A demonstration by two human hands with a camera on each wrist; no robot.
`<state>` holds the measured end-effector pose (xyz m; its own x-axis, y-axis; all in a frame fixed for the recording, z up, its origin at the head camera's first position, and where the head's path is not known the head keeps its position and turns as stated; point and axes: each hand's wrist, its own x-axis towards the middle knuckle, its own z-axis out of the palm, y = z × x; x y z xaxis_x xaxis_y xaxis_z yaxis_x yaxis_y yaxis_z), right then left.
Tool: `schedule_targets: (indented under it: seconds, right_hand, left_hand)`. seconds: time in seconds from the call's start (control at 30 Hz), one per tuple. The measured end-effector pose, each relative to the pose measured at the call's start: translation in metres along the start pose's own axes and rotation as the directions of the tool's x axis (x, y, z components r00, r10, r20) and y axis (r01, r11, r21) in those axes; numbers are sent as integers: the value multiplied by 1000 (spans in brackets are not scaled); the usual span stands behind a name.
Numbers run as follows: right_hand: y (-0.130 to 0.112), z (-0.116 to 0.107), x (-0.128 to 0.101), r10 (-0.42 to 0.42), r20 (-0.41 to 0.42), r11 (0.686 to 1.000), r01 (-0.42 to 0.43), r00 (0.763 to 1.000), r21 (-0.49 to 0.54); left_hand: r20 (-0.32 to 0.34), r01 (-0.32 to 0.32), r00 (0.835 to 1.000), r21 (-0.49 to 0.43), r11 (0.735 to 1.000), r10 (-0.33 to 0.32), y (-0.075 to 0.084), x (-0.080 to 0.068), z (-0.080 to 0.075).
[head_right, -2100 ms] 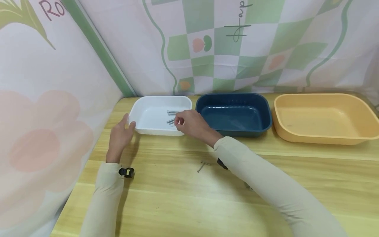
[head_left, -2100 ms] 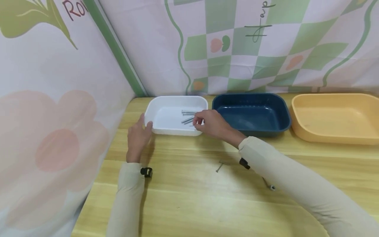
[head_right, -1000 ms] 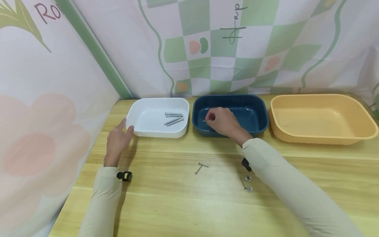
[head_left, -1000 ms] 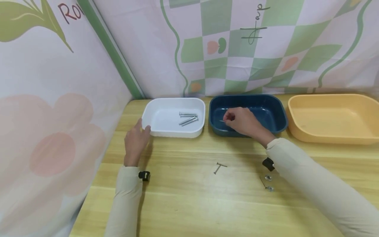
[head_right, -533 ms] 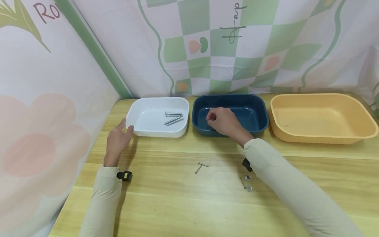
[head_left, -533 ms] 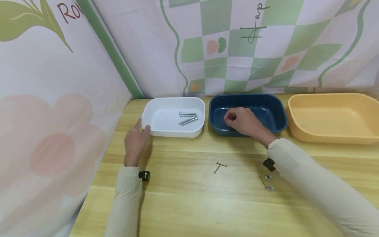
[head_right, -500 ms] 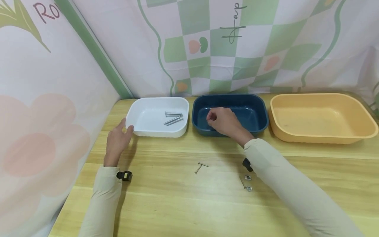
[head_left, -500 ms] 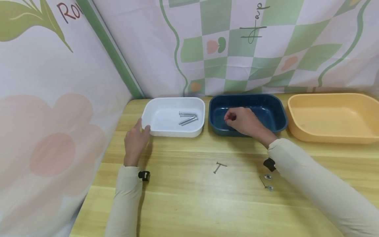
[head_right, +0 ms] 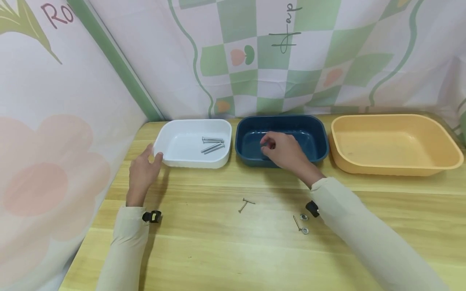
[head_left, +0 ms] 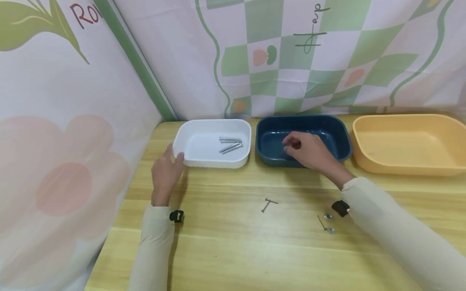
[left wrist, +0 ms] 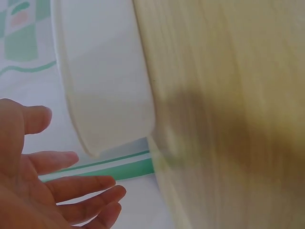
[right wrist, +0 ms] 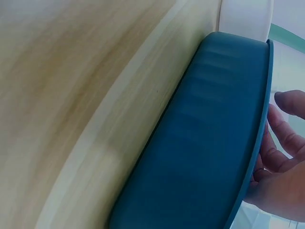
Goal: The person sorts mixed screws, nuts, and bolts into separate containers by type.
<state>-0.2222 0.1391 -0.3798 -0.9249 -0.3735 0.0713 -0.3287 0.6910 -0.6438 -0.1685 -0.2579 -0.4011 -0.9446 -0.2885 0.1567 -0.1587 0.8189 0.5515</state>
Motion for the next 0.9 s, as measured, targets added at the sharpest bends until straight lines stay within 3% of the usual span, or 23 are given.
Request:
schedule_targets:
  seconds: [0.17,0.37,0.47,0.6,0.73,0.9]
  right_hand:
    - [7,-6,-11,-11,-61,1000,11,998,-5]
    - [16,-12,-28,-26,-129,1000,25,991,-11]
    - [20,-15,-37,-34,-153,999,31,988,-27]
    - [26,-21,-49,-25,-165,1000,23,986,-15]
    - [32,-25,-60,-10,-172,1000,12,985,8]
    - [39,-30,-72,8,-170,1000,-3,985,31]
  left_hand:
    - [-102,-68,992,19,998,69,6,-7,-1]
    - [-214,-147,964,61,987,157,20,-18,1]
    - [-250,-194,947,57,979,202,30,-24,3]
    - [-274,-217,937,20,976,214,43,-32,7]
    - [-263,-223,942,-22,975,210,56,-39,12]
    - [-143,-187,975,-116,975,170,72,-46,18]
